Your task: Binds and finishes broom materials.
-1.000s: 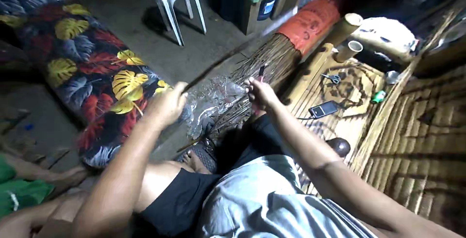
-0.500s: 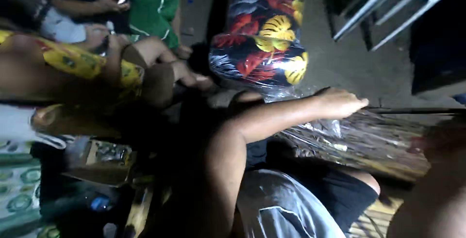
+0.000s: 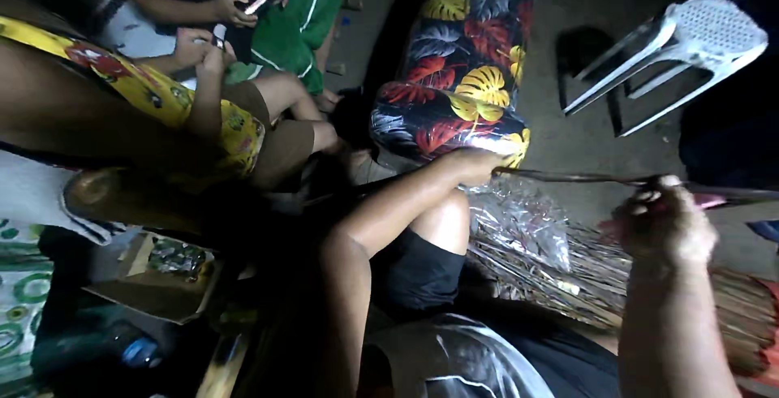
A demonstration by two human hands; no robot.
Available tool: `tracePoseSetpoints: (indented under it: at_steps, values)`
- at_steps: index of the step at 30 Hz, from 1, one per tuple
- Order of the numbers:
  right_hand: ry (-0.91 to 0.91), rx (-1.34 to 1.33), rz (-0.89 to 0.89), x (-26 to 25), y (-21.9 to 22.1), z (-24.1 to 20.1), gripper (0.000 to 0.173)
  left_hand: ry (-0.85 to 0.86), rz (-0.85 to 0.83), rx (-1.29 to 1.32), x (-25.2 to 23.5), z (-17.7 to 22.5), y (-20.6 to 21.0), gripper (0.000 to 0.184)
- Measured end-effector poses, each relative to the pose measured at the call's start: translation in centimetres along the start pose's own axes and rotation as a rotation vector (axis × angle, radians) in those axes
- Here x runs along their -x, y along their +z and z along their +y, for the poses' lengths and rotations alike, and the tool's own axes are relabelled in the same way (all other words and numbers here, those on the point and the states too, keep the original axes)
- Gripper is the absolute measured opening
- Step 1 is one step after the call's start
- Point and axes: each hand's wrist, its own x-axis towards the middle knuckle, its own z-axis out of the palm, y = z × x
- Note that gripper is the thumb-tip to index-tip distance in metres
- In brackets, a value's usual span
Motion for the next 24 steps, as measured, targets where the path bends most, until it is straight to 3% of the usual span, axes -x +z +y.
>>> tracePoseSetpoints:
  at_steps: [3, 6, 9, 12, 16, 19, 24]
  values:
    - [0.15, -0.044, -0.079, 0.3, 1.6, 4.0, 0.033, -0.085, -0.267, -0.176, -0.2, -2.0, 0.0, 0.036]
    - [0.301, -0.12, -0.116, 1.2, 3.9, 7.8, 0.032, -0.086, -0.404, 0.037, -1.2, -3.5, 1.4, 0.045]
    - [0.368, -0.225, -0.151, 2.0, 5.9, 10.5, 0.029, -0.241, -0.41, 0.353, -1.8, -2.0, 1.8, 0.04]
    - [0.382, -0.271, -0.162, 2.9, 6.9, 11.5, 0.023, -0.273, -0.401, 0.229, -2.6, 1.0, 1.0, 0.036]
    - [0.269, -0.206, -0.135, 3.7, 5.3, 11.2, 0.021, -0.111, -0.422, 0.124, -5.6, 3.6, 2.5, 0.035]
    - [0.114, -0.112, -0.059, 3.7, 2.6, 10.1, 0.019, 0.031, -0.415, 0.16, -7.0, 3.5, 4.1, 0.034]
    - [0.153, -0.067, 0.262, 4.7, -0.3, 7.0, 0.023, 0.247, -0.43, 0.202, -8.6, 3.1, 6.0, 0.038]
